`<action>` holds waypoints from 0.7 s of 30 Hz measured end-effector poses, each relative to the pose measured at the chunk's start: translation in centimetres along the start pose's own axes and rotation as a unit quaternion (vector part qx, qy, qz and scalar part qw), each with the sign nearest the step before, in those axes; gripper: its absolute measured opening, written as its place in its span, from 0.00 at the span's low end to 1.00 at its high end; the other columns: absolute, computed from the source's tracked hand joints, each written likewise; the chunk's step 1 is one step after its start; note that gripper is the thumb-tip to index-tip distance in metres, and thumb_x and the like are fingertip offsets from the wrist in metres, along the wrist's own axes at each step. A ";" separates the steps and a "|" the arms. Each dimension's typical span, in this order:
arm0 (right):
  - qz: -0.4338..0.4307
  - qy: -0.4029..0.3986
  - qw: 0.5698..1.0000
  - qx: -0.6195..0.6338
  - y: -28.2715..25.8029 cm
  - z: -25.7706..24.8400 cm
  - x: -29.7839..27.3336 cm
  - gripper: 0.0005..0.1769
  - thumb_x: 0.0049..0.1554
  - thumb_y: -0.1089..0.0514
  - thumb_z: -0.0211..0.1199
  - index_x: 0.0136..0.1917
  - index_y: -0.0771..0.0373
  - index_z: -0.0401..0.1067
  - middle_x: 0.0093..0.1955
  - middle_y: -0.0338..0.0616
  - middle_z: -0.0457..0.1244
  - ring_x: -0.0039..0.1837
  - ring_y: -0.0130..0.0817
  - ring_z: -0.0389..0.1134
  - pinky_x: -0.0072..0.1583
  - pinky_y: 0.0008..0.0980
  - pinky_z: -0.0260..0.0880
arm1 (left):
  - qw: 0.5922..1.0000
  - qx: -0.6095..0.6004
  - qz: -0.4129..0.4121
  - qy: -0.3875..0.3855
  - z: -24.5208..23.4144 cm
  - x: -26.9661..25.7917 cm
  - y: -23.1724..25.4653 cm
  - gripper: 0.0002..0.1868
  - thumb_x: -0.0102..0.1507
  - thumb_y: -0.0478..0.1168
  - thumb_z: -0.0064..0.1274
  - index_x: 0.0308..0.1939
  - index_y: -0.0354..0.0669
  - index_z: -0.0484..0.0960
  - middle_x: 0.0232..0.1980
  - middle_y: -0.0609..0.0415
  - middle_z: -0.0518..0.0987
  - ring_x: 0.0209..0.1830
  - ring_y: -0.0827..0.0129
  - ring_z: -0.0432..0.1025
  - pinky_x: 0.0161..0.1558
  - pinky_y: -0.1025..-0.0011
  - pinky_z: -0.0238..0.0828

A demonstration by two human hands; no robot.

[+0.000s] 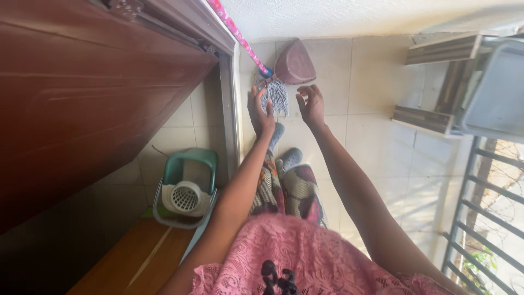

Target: The person mops a balcony floor using a mop and a bucket of water, then ties up a black trash bag and moves a plastic tray.

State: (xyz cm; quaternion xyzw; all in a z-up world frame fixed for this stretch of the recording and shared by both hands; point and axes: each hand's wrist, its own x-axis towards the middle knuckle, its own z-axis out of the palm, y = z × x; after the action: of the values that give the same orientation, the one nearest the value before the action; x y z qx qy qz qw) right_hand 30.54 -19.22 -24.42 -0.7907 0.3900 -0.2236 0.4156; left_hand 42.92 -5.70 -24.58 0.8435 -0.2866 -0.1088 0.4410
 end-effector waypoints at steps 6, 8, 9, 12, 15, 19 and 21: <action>0.007 -0.090 0.990 -0.105 13.3 10.8 1.2 0.14 0.52 0.63 0.70 0.52 0.62 0.73 0.52 0.48 0.64 0.57 0.46 0.67 0.54 0.44 0.70 | 0.997 0.023 0.032 -0.059 8.3 -0.4 -13.4 0.28 0.72 0.44 0.44 0.76 0.42 0.60 0.81 0.40 0.59 0.82 0.41 0.52 0.78 0.48 0.49; -0.021 -0.101 0.988 -0.117 17.3 14.6 2.2 0.16 0.51 0.63 0.70 0.53 0.62 0.73 0.53 0.48 0.64 0.58 0.48 0.66 0.55 0.45 0.69 | 0.997 0.028 0.033 -0.063 11.0 0.3 -18.1 0.29 0.72 0.42 0.44 0.77 0.41 0.59 0.81 0.40 0.58 0.82 0.40 0.51 0.78 0.48 0.49; -0.048 -0.107 0.985 -0.130 19.3 16.3 2.6 0.18 0.50 0.63 0.70 0.55 0.62 0.74 0.54 0.48 0.63 0.60 0.49 0.65 0.57 0.46 0.69 | 0.996 0.031 0.038 -0.069 12.4 0.5 -20.3 0.30 0.72 0.40 0.44 0.77 0.40 0.58 0.80 0.39 0.58 0.81 0.40 0.51 0.78 0.47 0.48; -0.098 -0.130 0.973 -0.162 24.5 21.8 3.8 0.21 0.50 0.64 0.68 0.58 0.62 0.73 0.58 0.45 0.65 0.61 0.50 0.64 0.60 0.46 0.68 | 0.997 0.041 0.031 -0.063 16.1 0.8 -25.8 0.33 0.68 0.36 0.45 0.78 0.41 0.58 0.80 0.39 0.59 0.81 0.42 0.54 0.78 0.49 0.51; -0.160 -0.153 0.960 -0.171 28.5 27.0 5.0 0.23 0.50 0.66 0.62 0.60 0.65 0.73 0.63 0.46 0.65 0.63 0.48 0.64 0.59 0.45 0.66 | 0.996 0.047 0.019 -0.074 19.1 1.2 -30.0 0.31 0.70 0.34 0.47 0.77 0.41 0.58 0.80 0.39 0.60 0.81 0.42 0.53 0.78 0.48 0.49; -0.215 -0.179 0.937 -0.210 32.2 32.0 6.5 0.16 0.55 0.64 0.59 0.58 0.61 0.73 0.62 0.41 0.65 0.64 0.45 0.63 0.64 0.43 0.66 | 0.996 0.044 0.022 -0.069 21.4 1.6 -32.8 0.33 0.68 0.33 0.47 0.78 0.41 0.57 0.80 0.39 0.59 0.81 0.43 0.53 0.79 0.49 0.50; -0.244 -0.195 0.914 -0.261 33.3 33.7 7.0 0.11 0.56 0.60 0.58 0.53 0.59 0.73 0.59 0.39 0.66 0.63 0.41 0.63 0.59 0.43 0.65 | 0.997 0.027 0.021 -0.063 21.8 1.8 -33.5 0.34 0.68 0.32 0.47 0.78 0.42 0.57 0.80 0.39 0.59 0.82 0.43 0.54 0.79 0.49 0.50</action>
State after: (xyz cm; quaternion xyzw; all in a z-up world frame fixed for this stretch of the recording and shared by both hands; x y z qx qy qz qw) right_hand 43.21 -20.21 -70.59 -0.9693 0.1408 -0.0499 0.1951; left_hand 47.85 -6.68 -64.29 0.8404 -0.3343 -0.1450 0.4011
